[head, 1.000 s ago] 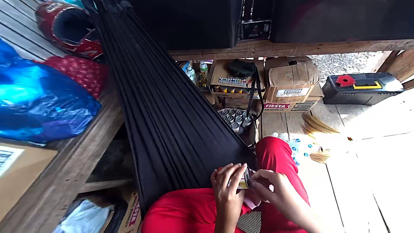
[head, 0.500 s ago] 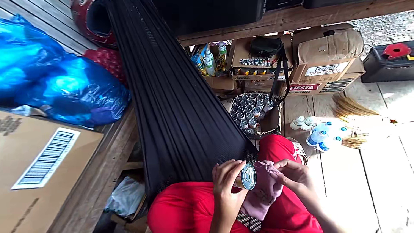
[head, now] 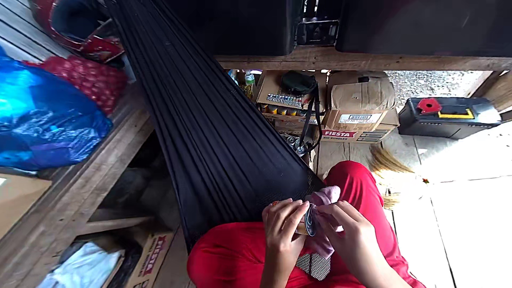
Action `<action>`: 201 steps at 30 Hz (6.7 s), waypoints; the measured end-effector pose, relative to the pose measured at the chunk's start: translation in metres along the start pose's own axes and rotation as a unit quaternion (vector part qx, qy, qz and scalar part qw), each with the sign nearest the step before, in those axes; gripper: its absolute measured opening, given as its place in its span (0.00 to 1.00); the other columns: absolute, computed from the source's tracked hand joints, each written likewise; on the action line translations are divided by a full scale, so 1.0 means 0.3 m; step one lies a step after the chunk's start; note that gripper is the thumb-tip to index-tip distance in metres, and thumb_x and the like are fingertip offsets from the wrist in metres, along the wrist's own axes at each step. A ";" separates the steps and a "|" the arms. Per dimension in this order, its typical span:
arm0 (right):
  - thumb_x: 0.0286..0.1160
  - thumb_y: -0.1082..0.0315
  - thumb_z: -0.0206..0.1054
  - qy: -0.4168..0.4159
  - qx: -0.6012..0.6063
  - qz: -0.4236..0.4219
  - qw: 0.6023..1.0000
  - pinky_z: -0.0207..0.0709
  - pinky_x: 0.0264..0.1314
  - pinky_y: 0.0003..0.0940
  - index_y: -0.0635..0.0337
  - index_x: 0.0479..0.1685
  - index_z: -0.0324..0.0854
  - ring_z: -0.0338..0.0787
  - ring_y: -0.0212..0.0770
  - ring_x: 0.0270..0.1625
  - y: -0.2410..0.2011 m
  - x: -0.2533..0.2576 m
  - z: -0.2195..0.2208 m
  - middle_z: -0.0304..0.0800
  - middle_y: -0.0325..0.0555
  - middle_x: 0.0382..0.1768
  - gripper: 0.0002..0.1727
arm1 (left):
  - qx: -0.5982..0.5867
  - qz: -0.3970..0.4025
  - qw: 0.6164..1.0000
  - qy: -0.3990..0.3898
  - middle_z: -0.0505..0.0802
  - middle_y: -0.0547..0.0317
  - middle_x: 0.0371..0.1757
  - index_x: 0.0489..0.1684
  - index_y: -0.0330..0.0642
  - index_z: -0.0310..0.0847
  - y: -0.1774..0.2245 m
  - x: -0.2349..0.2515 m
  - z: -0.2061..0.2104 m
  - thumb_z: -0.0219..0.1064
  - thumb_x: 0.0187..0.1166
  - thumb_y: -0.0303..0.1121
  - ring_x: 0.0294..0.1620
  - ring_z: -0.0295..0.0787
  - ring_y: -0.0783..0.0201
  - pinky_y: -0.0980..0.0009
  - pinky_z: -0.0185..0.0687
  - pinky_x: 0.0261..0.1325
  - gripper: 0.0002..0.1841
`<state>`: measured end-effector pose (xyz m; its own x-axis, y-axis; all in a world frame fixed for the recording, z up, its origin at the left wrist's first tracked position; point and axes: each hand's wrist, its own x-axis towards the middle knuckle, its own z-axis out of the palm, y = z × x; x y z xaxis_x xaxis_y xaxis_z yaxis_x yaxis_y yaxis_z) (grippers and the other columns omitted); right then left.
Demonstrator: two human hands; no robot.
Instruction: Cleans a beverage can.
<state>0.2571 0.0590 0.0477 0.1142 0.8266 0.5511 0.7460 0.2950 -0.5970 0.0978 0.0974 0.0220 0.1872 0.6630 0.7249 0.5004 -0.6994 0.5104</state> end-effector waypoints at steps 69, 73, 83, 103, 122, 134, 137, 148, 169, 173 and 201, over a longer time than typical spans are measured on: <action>0.75 0.60 0.71 -0.135 0.437 0.180 0.871 0.85 0.46 0.18 0.48 0.43 0.82 0.89 0.20 0.40 -0.100 -0.121 0.178 0.90 0.24 0.35 0.06 | -0.069 -0.109 0.992 -0.012 0.94 0.55 0.59 0.59 0.35 0.89 -0.110 -0.104 -0.478 0.89 0.47 0.36 0.67 0.86 0.68 0.75 0.78 0.74 0.33; 0.80 0.60 0.67 -0.139 0.516 0.183 0.825 0.79 0.43 0.12 0.43 0.45 0.75 0.86 0.15 0.35 -0.191 -0.162 0.250 0.88 0.20 0.31 0.05 | -0.048 -0.111 0.992 -0.020 0.94 0.53 0.59 0.59 0.34 0.89 -0.139 -0.110 -0.596 0.88 0.47 0.36 0.68 0.86 0.68 0.76 0.78 0.74 0.34; 0.69 0.69 0.74 -0.119 0.514 0.231 0.817 0.83 0.36 0.14 0.44 0.55 0.75 0.91 0.20 0.29 -0.145 -0.100 0.170 0.94 0.25 0.29 0.19 | -0.047 -0.114 0.992 -0.003 0.94 0.55 0.60 0.60 0.35 0.88 -0.132 -0.098 -0.487 0.88 0.46 0.37 0.68 0.85 0.69 0.77 0.76 0.75 0.35; 0.86 0.62 0.58 -0.067 0.186 -0.128 0.972 0.67 0.68 0.12 0.50 0.56 0.77 0.80 0.23 0.58 0.027 0.071 -0.036 0.83 0.34 0.46 0.08 | -0.074 -0.086 0.993 0.021 0.94 0.58 0.57 0.59 0.44 0.90 0.037 0.061 -0.015 0.85 0.55 0.41 0.65 0.86 0.69 0.71 0.77 0.73 0.28; 0.72 0.62 0.71 -0.035 0.256 0.054 0.965 0.79 0.61 0.17 0.58 0.55 0.83 0.87 0.25 0.54 -0.415 -0.138 0.377 0.91 0.38 0.47 0.16 | 0.071 -0.076 0.993 -0.050 0.96 0.59 0.55 0.52 0.46 0.95 -0.150 -0.120 -0.585 0.84 0.55 0.37 0.63 0.88 0.66 0.70 0.76 0.71 0.22; 0.72 0.61 0.76 -0.064 0.526 0.048 0.847 0.82 0.71 0.28 0.41 0.56 0.82 0.90 0.31 0.66 -0.079 0.003 0.093 0.93 0.31 0.58 0.15 | -0.044 -0.100 0.994 -0.017 0.95 0.59 0.56 0.54 0.45 0.93 -0.058 -0.075 -0.268 0.85 0.53 0.38 0.64 0.87 0.68 0.71 0.76 0.73 0.25; 0.75 0.61 0.74 -0.089 0.539 0.020 0.837 0.84 0.59 0.20 0.39 0.59 0.80 0.89 0.22 0.54 0.041 0.075 -0.022 0.89 0.24 0.50 0.16 | -0.062 -0.103 0.993 -0.005 0.95 0.58 0.56 0.55 0.43 0.92 -0.027 -0.034 -0.149 0.85 0.52 0.37 0.65 0.87 0.68 0.71 0.77 0.72 0.26; 0.69 0.65 0.77 -0.055 0.492 0.157 0.854 0.85 0.36 0.16 0.48 0.44 0.88 0.91 0.21 0.32 0.156 0.097 -0.093 0.95 0.31 0.35 0.08 | -0.094 -0.087 0.992 0.006 0.95 0.57 0.57 0.55 0.40 0.92 0.059 0.057 0.024 0.86 0.48 0.36 0.65 0.87 0.67 0.73 0.77 0.73 0.29; 0.88 0.60 0.59 0.041 0.215 -0.073 0.973 0.70 0.77 0.23 0.54 0.50 0.86 0.84 0.32 0.68 -0.452 -0.225 0.369 0.92 0.39 0.56 0.12 | 0.019 -0.069 0.993 -0.088 0.95 0.58 0.57 0.55 0.44 0.93 -0.112 -0.123 -0.562 0.81 0.57 0.36 0.65 0.87 0.65 0.69 0.76 0.72 0.23; 0.88 0.68 0.57 0.007 0.277 -0.097 0.956 0.71 0.81 0.24 0.57 0.52 0.87 0.85 0.32 0.72 -0.379 -0.219 0.348 0.93 0.40 0.59 0.11 | 0.030 -0.069 0.995 -0.071 0.95 0.58 0.57 0.54 0.44 0.94 -0.104 -0.123 -0.525 0.83 0.55 0.36 0.64 0.87 0.66 0.69 0.75 0.70 0.23; 0.90 0.57 0.55 0.064 0.162 -0.092 0.980 0.63 0.79 0.24 0.46 0.45 0.85 0.81 0.27 0.68 -0.061 -0.098 0.108 0.90 0.29 0.52 0.13 | -0.041 -0.072 0.996 -0.027 0.95 0.60 0.58 0.57 0.47 0.93 0.053 -0.039 -0.099 0.82 0.58 0.37 0.66 0.86 0.66 0.69 0.75 0.73 0.23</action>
<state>0.2188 0.0448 0.0237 0.0935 0.6846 0.7229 0.5169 0.5872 -0.6229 0.0785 0.0706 0.0354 0.1646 0.7693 0.6173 0.4540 -0.6147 0.6450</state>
